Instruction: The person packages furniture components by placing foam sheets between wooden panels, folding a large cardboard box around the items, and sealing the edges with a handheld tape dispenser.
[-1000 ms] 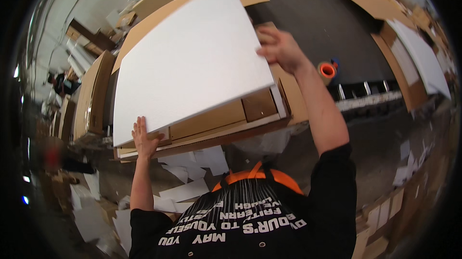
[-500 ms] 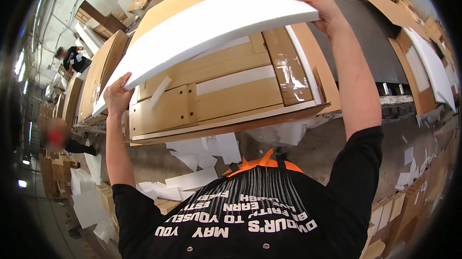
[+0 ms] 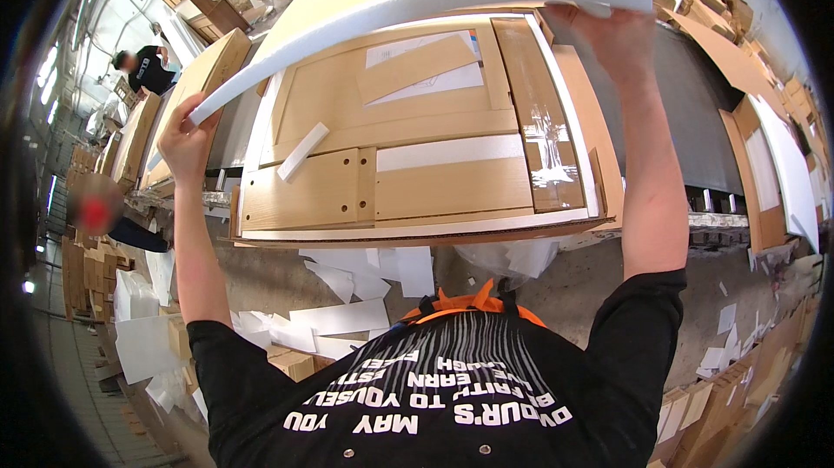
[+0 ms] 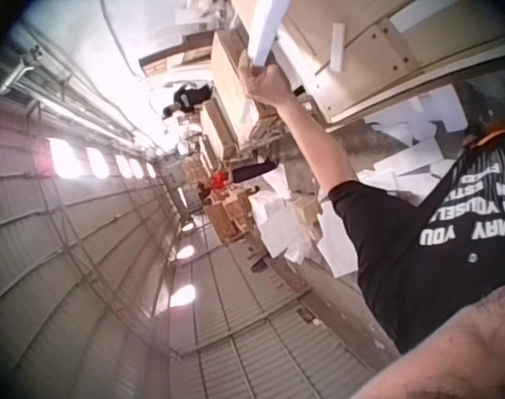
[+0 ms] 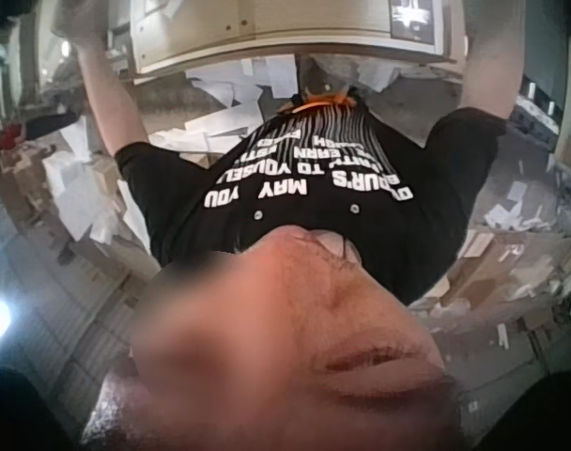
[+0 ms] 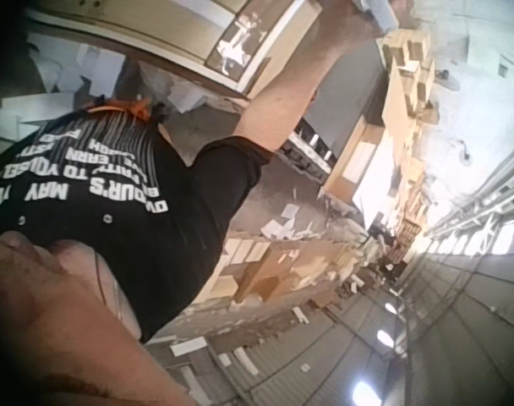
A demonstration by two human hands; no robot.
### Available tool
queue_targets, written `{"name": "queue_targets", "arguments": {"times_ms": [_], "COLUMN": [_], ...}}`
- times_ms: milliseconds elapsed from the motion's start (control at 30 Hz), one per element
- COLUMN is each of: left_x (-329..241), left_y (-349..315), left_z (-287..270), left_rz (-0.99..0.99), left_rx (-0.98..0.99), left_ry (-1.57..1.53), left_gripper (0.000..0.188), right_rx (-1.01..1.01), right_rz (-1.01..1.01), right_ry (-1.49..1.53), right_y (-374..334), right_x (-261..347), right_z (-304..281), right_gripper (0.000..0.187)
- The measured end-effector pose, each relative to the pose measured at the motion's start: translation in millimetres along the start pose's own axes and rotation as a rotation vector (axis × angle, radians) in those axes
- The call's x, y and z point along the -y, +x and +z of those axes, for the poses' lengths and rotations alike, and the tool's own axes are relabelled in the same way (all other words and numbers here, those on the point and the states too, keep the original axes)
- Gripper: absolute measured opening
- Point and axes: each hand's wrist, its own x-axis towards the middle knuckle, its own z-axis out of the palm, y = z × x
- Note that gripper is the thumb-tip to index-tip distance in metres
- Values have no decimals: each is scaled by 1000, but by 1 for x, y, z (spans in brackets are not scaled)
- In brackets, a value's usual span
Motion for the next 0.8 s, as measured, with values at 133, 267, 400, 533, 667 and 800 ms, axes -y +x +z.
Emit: {"name": "queue_targets", "arguments": {"times_ms": [133, 267, 400, 533, 667, 800], "left_x": [-20, 2, 84, 105, 86, -6], "left_y": [-68, -131, -178, -193, -193, -172], "left_z": [36, 81, 129, 141, 139, 120], "left_rz": [476, 52, -591, -542, -475, -469], "left_rx": [-573, 395, 909, 920, 677, 541], "left_ry": [387, 210, 459, 354, 163, -160], "left_gripper": [56, 51, 87, 73, 59, 51], "right_rx": [-38, -44, -46, -2, 23, 10], "right_rz": [345, 371, 368, 386, 367, 385], "right_ry": [410, 80, 40, -23, -31, -41], "right_y": [15, 19, 25, 24, 21, 21], "right_x": [23, 11, 20, 35, 29, 32], "right_z": [10, 5, -6, -16, -17, -17], "right_gripper": [29, 37, 38, 34, 30, 29]}}
